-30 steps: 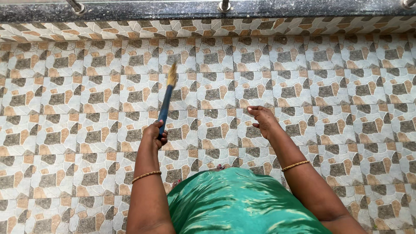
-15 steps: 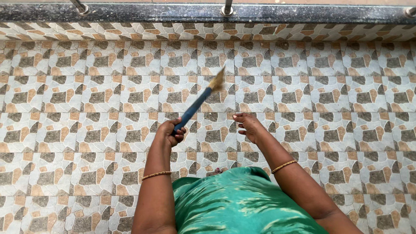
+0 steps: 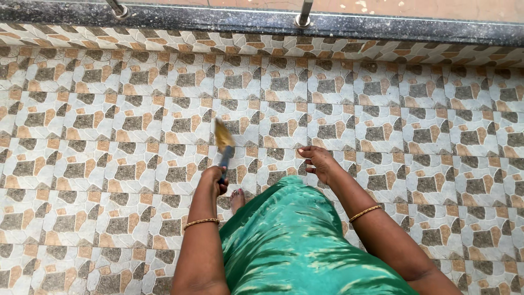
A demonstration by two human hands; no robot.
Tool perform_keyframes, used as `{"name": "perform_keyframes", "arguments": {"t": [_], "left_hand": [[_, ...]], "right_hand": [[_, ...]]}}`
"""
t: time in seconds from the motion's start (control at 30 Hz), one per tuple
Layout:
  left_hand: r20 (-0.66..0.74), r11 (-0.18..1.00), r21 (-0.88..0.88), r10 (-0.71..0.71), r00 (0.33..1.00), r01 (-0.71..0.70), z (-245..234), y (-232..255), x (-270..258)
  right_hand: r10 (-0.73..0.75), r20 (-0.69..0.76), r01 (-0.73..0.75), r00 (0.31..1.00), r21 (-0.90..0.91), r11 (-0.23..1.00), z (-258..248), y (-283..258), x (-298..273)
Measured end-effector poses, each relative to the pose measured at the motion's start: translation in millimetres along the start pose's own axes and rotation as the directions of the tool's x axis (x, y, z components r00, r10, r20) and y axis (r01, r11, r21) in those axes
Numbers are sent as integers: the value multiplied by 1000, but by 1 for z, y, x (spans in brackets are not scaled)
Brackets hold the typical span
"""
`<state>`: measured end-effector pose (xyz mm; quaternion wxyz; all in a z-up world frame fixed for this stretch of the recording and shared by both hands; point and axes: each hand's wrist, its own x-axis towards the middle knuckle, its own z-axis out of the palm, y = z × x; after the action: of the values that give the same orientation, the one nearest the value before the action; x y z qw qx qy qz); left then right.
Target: The person sweeps the tiled floor of a balcony using a small broom, moving debris towards the edges.
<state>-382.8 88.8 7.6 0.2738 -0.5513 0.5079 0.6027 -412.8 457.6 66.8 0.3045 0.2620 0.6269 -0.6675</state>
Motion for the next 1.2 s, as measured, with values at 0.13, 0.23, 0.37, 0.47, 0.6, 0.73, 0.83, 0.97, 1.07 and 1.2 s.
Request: {"name": "perform_keyframes", "arguments": {"t": [0.13, 0.23, 0.37, 0.47, 0.6, 0.73, 0.83, 0.97, 1.07, 1.2], "left_hand": [[233, 972, -208, -58, 971, 108, -12, 36, -7], [271, 924, -381, 89, 958, 22, -40, 66, -28], [207, 909, -394, 229, 951, -133, -67, 104, -37], [58, 913, -359, 232, 971, -196, -71, 117, -26], [-135, 961, -230, 125, 983, -154, -54, 104, -5], [26, 997, -34, -61, 998, 62, -13, 79, 9], [207, 997, -72, 42, 978, -28, 27, 72, 6], [302, 983, -146, 150, 941, -110, 110, 63, -50], [368, 939, -18, 327, 871, -344, 149, 42, -127], [442, 841, 243, 347, 827, -483, 109, 73, -190]], "right_hand": [[-17, -20, 16, 1000, -20, 1000, -1, -27, 8], [-23, -39, 23, 999, -10, 1000, 5, -43, 14], [-37, -61, 35, 997, -26, 999, 15, -51, 16], [-34, -66, 32, 997, -24, 999, 14, -46, 20], [-20, -115, 21, 993, 7, 1000, 2, -37, 28], [-13, -131, 17, 991, 26, 1000, -3, -31, 31], [3, -41, 0, 999, 53, 999, 25, -30, 19], [161, 138, -179, 977, 130, 975, 95, -59, -21], [133, 205, -182, 970, 241, 953, 119, -93, -37], [77, 232, -171, 970, 420, 891, 127, -121, -32]]}}
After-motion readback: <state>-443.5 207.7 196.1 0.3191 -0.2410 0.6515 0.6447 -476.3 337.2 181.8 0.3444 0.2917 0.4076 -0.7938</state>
